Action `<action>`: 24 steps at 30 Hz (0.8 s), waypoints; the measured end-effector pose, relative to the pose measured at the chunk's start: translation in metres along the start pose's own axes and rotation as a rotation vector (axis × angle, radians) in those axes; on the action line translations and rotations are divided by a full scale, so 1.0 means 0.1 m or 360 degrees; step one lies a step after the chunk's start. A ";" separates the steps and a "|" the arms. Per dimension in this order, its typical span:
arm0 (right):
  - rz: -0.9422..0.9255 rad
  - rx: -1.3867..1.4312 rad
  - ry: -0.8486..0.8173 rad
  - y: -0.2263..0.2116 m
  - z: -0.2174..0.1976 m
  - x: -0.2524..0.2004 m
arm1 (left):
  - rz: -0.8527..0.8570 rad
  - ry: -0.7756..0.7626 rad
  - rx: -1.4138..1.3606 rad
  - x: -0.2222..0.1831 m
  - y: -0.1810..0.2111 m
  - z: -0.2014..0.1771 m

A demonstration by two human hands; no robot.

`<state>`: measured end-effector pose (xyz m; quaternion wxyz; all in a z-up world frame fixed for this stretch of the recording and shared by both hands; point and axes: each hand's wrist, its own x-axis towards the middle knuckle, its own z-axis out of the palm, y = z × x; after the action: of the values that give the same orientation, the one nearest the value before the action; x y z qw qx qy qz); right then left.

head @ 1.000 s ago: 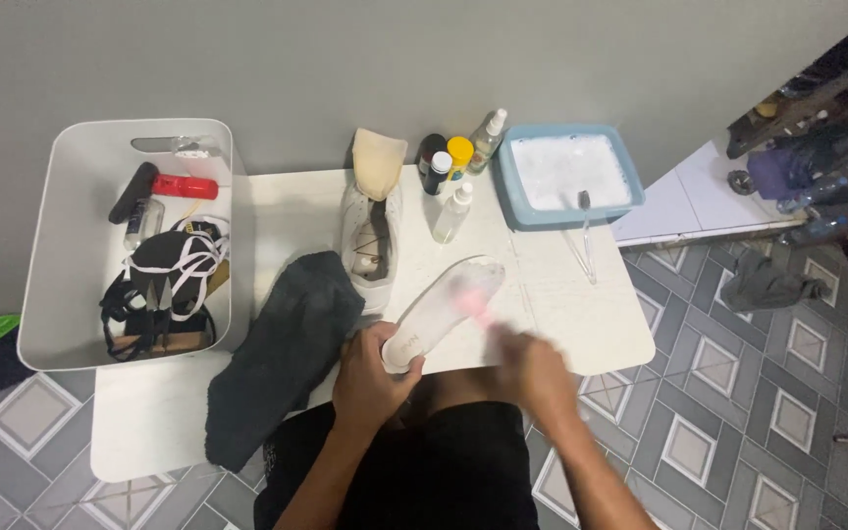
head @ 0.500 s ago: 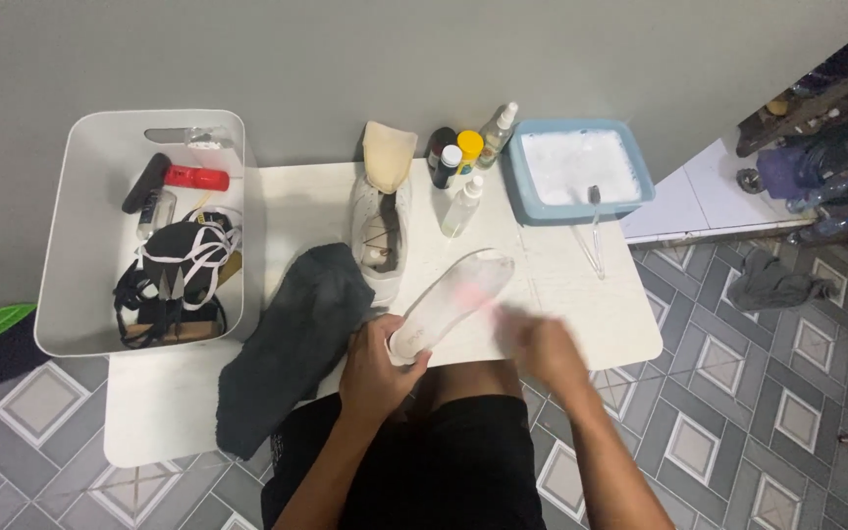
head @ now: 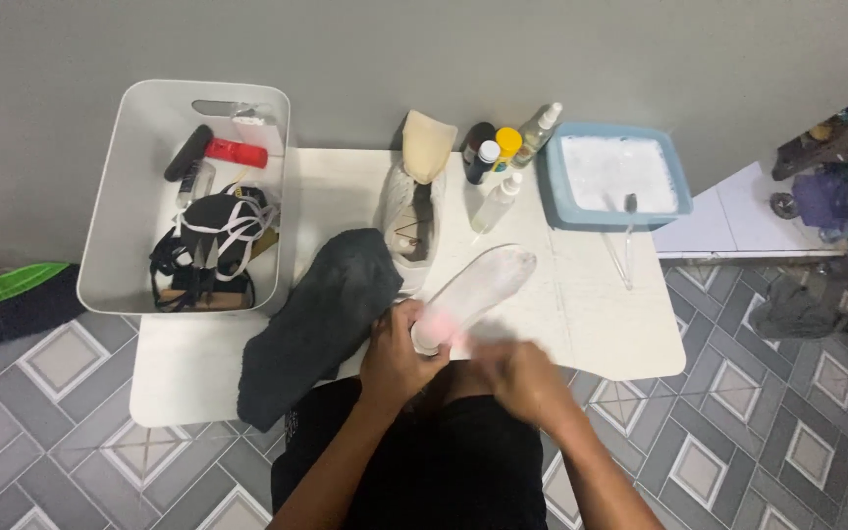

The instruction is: Hand-washing a cleaning cloth in a basin and then scrubbing a shoe insole with a brush.

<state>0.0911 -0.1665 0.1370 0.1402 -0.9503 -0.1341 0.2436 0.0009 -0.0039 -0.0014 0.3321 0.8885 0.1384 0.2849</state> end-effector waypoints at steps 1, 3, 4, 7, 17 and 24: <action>-0.0142 0.0209 -0.0157 -0.13 -0.06 -0.15 | 0.0028 -0.0004 -0.0040 0.00 0.00 -0.03; -0.0280 0.0421 -0.0319 -0.15 -0.19 -0.20 | 0.0052 -0.0014 -0.0079 0.00 0.01 -0.06; -0.0229 0.0244 -0.0061 -0.05 -0.28 -0.10 | 0.0024 -0.0028 -0.0060 0.01 0.03 -0.06; -0.0173 -0.0031 0.0222 0.32 -0.08 0.20 | -0.0001 -0.0034 -0.0029 0.01 0.06 -0.05; 0.0042 -0.0144 0.0272 0.26 -0.20 0.32 | -0.0025 -0.0030 -0.0013 0.00 0.04 -0.02; -0.0015 0.0222 -0.0183 0.30 0.03 0.26 | -0.0034 -0.0042 0.0005 0.01 0.08 -0.06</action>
<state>0.1173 -0.1850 0.1133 0.1994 -0.9220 -0.1292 0.3058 -0.0017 -0.0065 0.0080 0.3354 0.8912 0.1439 0.2694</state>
